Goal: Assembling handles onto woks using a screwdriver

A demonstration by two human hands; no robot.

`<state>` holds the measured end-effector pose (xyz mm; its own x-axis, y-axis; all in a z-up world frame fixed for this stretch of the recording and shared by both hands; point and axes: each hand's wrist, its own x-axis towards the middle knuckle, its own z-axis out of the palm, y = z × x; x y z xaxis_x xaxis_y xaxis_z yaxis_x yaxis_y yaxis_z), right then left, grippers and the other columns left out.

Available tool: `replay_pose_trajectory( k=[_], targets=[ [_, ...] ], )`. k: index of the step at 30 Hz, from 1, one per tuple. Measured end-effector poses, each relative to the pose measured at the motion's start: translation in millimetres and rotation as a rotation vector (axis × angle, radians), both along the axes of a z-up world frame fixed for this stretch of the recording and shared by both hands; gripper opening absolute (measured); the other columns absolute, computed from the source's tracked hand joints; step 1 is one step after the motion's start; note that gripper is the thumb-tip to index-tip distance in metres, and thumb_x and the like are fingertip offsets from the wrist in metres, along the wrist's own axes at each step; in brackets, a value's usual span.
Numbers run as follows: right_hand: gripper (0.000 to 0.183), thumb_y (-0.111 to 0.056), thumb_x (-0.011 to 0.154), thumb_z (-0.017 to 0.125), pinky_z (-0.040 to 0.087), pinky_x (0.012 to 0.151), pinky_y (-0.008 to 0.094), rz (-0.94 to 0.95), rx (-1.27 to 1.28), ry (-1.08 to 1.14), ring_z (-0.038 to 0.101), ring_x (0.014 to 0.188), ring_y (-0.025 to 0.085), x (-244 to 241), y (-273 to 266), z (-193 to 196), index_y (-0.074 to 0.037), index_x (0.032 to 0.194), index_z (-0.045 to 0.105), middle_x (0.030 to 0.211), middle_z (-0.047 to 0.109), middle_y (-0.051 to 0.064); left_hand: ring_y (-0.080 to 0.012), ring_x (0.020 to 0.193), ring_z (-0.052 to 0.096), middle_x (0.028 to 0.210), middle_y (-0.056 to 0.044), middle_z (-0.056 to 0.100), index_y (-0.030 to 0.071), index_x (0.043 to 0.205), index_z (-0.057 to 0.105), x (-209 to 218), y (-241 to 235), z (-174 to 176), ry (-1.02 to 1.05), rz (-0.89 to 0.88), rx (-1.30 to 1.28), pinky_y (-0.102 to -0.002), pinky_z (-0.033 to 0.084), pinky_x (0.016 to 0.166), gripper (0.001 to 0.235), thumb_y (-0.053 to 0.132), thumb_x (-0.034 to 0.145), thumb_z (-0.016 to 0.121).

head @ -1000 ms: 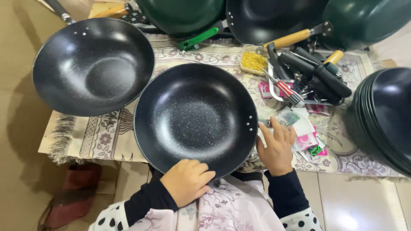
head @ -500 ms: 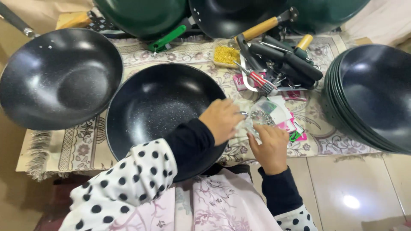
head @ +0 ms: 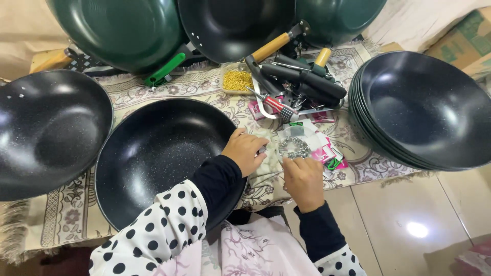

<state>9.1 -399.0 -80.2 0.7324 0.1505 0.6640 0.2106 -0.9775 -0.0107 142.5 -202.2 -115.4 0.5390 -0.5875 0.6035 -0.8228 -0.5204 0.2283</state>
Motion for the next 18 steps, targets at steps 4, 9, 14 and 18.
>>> replay_pose_trajectory(
  k=[4,9,14,18],
  targets=[
    [0.014,-0.032,0.094,0.068,0.047,0.081,0.038,0.001,0.053,0.045,0.064,0.081,0.023,-5,5,6,-0.021,0.102,0.073,0.085,0.064,0.0,-0.0231,0.089,0.07,0.087,-0.003,0.07,0.021,0.106,0.07,0,-2,-1,0.006,0.013,-0.02,-0.046,0.038,0.108,0.038,0.045,0.077,0.075],
    [0.022,-0.032,0.091,0.072,0.043,0.091,0.044,0.029,0.069,-0.029,0.06,0.1,0.028,-1,19,6,-0.019,0.108,0.073,0.107,0.065,0.005,-0.0236,0.09,0.07,0.087,-0.004,0.07,0.02,0.105,0.07,-1,-3,3,0.036,0.007,-0.055,-0.045,0.038,0.109,0.037,0.043,0.076,0.076],
    [0.024,-0.027,0.087,0.076,0.043,0.094,0.046,0.138,0.125,-0.036,0.061,0.1,0.03,11,39,13,-0.018,0.109,0.072,0.108,0.066,0.006,-0.0236,0.096,0.069,0.093,-0.003,0.069,0.02,0.109,0.07,-2,-3,9,0.08,-0.007,-0.076,-0.044,0.039,0.108,0.042,0.039,0.073,0.079],
    [0.023,-0.027,0.089,0.077,0.043,0.096,0.048,0.211,0.241,0.02,0.063,0.101,0.03,21,39,27,-0.016,0.109,0.073,0.106,0.067,0.006,-0.0244,0.106,0.066,0.104,-0.002,0.067,0.021,0.116,0.07,3,1,27,0.148,-0.025,-0.13,-0.042,0.046,0.102,0.045,0.032,0.073,0.081]
  ],
)
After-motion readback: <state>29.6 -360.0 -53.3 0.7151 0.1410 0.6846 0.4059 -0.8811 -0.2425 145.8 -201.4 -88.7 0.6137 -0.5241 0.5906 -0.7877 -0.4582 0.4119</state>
